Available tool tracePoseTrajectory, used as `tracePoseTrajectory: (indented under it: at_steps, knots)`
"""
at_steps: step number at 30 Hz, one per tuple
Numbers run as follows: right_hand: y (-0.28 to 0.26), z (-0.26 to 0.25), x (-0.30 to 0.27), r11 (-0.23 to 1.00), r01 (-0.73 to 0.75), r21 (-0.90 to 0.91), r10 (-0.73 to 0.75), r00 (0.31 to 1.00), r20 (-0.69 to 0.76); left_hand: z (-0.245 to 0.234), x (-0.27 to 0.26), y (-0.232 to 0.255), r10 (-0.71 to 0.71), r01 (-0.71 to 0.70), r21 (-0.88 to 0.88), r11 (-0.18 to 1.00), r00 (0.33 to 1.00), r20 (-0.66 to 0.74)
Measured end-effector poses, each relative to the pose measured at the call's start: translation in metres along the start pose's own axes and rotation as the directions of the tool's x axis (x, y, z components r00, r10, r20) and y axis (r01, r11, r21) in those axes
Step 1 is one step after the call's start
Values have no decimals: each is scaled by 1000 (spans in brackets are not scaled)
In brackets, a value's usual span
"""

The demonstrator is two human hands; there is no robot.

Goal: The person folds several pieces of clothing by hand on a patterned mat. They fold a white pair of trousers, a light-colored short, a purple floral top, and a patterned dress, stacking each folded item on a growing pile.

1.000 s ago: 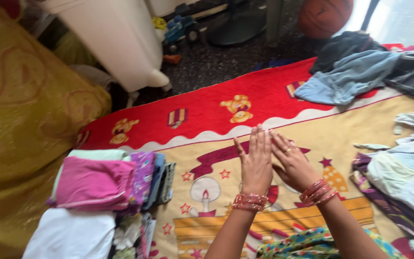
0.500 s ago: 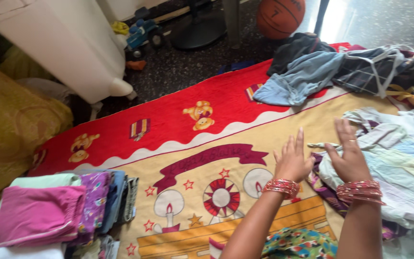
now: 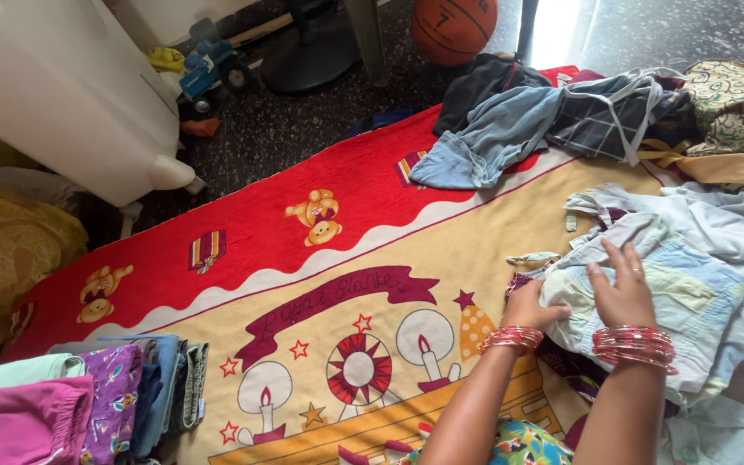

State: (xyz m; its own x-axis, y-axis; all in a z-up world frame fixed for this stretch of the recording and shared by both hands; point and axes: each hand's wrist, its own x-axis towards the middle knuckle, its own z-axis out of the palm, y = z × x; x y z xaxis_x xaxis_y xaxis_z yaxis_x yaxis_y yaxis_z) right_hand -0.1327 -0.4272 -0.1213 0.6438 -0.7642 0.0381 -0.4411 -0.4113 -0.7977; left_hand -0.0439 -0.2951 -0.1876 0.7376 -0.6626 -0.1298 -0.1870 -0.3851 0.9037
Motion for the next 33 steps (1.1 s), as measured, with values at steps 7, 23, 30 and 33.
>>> tracePoseTrajectory:
  at_steps: [7,23,30,33]
  knots:
    - [-18,11,-5,1000,4,21,-5,999,50,-74,8,39,-28,10,-74,997,966,-258]
    - [-136,138,-66,879,446,167,-477,826,299,-324,-126,84,119,-227,-153,962,851,-511]
    - [-186,183,-108,843,-99,529,-190,865,464,-374,-216,74,18,-283,-369,886,814,-580]
    - [-202,197,-122,587,-428,688,-221,732,644,-388,-250,58,34,-355,-422,834,797,-603]
